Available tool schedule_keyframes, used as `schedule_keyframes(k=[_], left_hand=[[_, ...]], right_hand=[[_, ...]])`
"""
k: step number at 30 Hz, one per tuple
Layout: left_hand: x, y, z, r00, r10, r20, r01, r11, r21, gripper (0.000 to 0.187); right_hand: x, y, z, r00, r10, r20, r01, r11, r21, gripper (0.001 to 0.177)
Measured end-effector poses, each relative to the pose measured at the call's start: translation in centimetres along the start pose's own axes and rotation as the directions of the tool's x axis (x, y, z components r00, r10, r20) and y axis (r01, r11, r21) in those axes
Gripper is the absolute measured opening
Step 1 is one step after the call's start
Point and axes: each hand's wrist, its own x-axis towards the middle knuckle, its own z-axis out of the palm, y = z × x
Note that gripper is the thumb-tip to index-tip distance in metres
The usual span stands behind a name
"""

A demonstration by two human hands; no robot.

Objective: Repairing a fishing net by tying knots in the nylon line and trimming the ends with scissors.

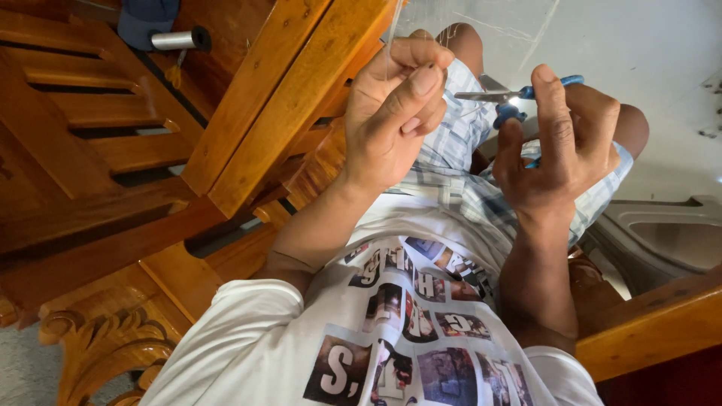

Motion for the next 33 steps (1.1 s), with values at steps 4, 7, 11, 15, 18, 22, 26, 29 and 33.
schedule_keyframes(k=[4,7,11,15,18,22,26,29,33], left_hand=[[-0.5,-0.7,-0.7,1.000,0.010,0.008,-0.010,0.998,0.062,0.020],[-0.7,-0.5,-0.4,0.999,0.050,-0.009,-0.049,0.989,0.141,0.021],[-1.2,-0.4,-0.4,1.000,0.004,-0.027,0.001,0.982,0.189,0.026],[-1.3,-0.7,-0.7,0.999,-0.041,-0.018,0.044,0.987,0.153,0.026],[-1.5,-1.1,-1.0,1.000,-0.018,-0.003,0.019,0.993,0.113,0.022],[-1.4,-1.3,-1.4,1.000,-0.001,0.012,0.000,0.995,0.096,0.025],[-1.4,-1.0,-1.0,0.999,-0.002,-0.039,0.008,0.989,0.148,0.025],[-1.5,-1.2,-1.0,0.997,0.051,-0.051,-0.039,0.975,0.220,0.023],[-1.8,-0.9,-0.7,0.991,0.075,-0.109,-0.034,0.939,0.341,0.024]], right_hand=[[0.6,0.3,0.1,0.997,-0.075,-0.036,0.073,0.995,-0.062,0.029],[0.3,0.9,0.5,0.996,-0.064,-0.061,0.058,0.993,-0.104,0.029],[0.6,0.8,0.2,0.998,-0.054,-0.043,0.049,0.992,-0.113,0.028],[0.8,1.1,0.1,0.997,-0.059,-0.043,0.056,0.996,-0.070,0.028],[0.8,1.2,-0.1,0.998,-0.062,-0.026,0.060,0.996,-0.064,0.028],[0.7,1.3,-0.3,0.998,-0.063,0.007,0.063,0.997,-0.054,0.029],[0.9,1.2,-0.8,0.997,-0.051,0.060,0.052,0.999,-0.012,0.031],[0.8,1.2,-0.9,0.996,-0.062,0.060,0.064,0.997,-0.040,0.031],[0.7,1.0,-1.0,0.996,-0.076,0.045,0.081,0.990,-0.120,0.047]])
